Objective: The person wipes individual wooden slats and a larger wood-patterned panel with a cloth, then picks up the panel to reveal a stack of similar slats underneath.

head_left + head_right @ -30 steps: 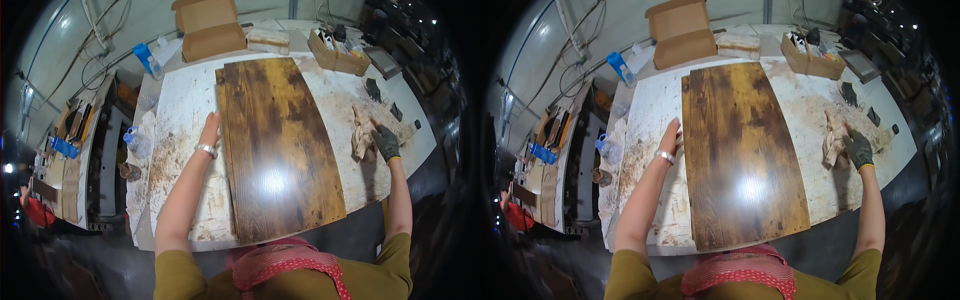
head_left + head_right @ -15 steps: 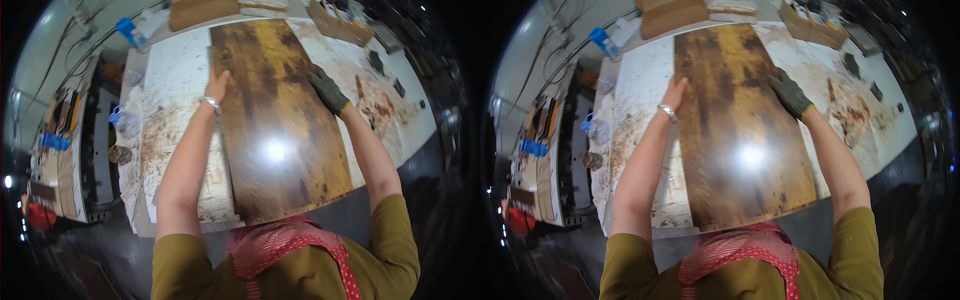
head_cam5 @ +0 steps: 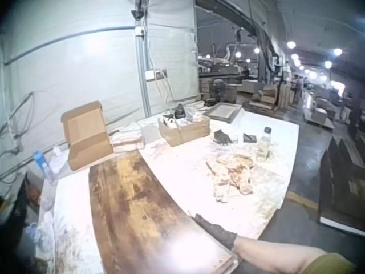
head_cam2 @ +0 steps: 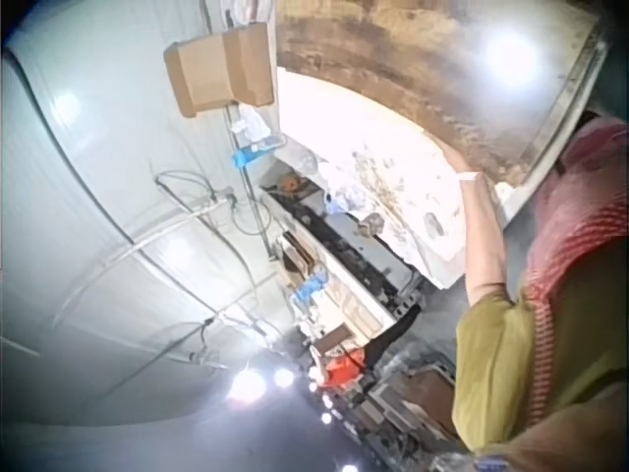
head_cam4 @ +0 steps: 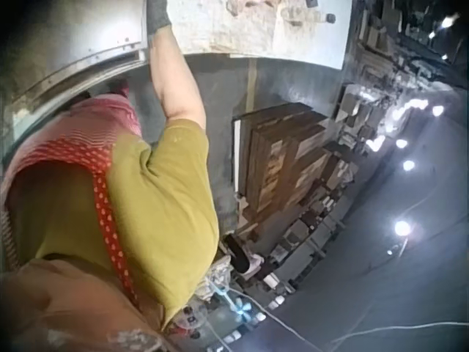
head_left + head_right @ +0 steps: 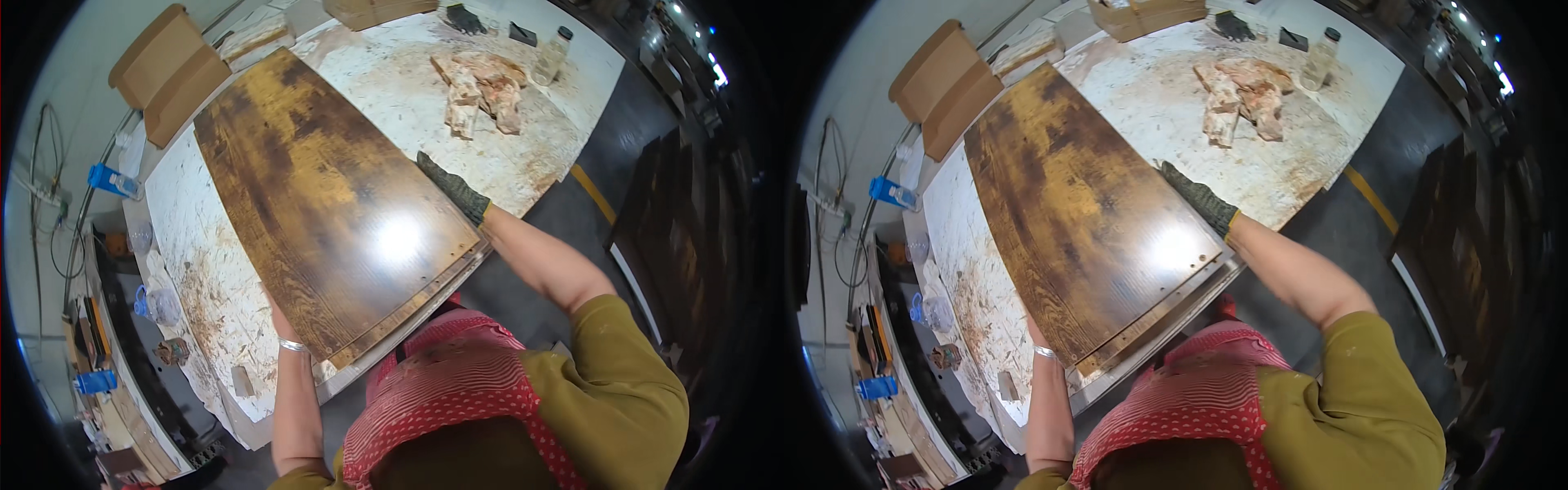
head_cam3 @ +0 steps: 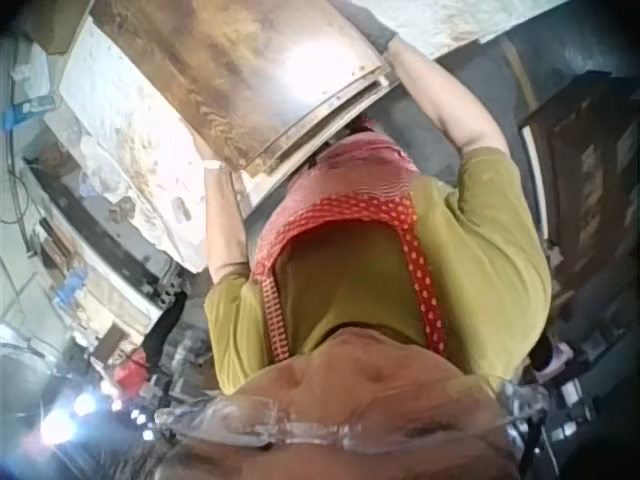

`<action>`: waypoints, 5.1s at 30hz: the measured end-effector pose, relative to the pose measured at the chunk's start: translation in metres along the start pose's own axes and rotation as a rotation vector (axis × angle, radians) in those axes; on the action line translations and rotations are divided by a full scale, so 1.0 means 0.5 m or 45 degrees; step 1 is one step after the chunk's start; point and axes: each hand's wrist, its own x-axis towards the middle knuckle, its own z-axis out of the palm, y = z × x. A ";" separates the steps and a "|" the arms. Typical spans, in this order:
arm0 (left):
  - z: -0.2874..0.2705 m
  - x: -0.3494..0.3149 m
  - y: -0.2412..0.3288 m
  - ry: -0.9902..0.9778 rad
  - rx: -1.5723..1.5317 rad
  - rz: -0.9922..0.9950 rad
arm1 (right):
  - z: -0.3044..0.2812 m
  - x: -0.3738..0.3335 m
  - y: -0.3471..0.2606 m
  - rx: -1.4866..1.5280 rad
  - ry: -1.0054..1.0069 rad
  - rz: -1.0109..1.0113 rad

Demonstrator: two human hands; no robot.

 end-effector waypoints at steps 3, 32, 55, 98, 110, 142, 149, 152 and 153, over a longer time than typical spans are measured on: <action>0.015 -0.024 0.003 -0.290 -0.655 -0.321 | 0.051 -0.013 -0.006 0.261 -0.074 0.128; 0.112 -0.307 0.146 0.134 0.610 0.269 | 0.070 -0.272 -0.074 -0.990 -0.007 -0.505; 0.103 -0.327 0.088 0.107 0.286 0.181 | 0.057 -0.300 -0.042 -0.896 0.190 -0.169; 0.106 -0.323 0.049 0.174 0.208 0.029 | 0.060 -0.295 -0.008 -1.237 0.202 -0.448; 0.099 -0.309 0.032 0.133 0.336 0.105 | 0.039 -0.301 0.000 -1.269 0.137 -0.364; 0.124 -0.302 0.011 0.471 0.564 0.143 | 0.029 -0.286 0.001 -1.424 0.113 -0.260; 0.091 -0.314 -0.009 0.124 0.817 0.258 | 0.009 -0.292 -0.013 -1.514 -0.044 -0.357; 0.107 -0.317 0.001 0.226 0.836 0.106 | -0.005 -0.293 0.021 -1.753 -0.009 -0.437; 0.112 -0.317 0.003 0.267 0.818 0.065 | -0.003 -0.292 0.021 -1.723 -0.008 -0.347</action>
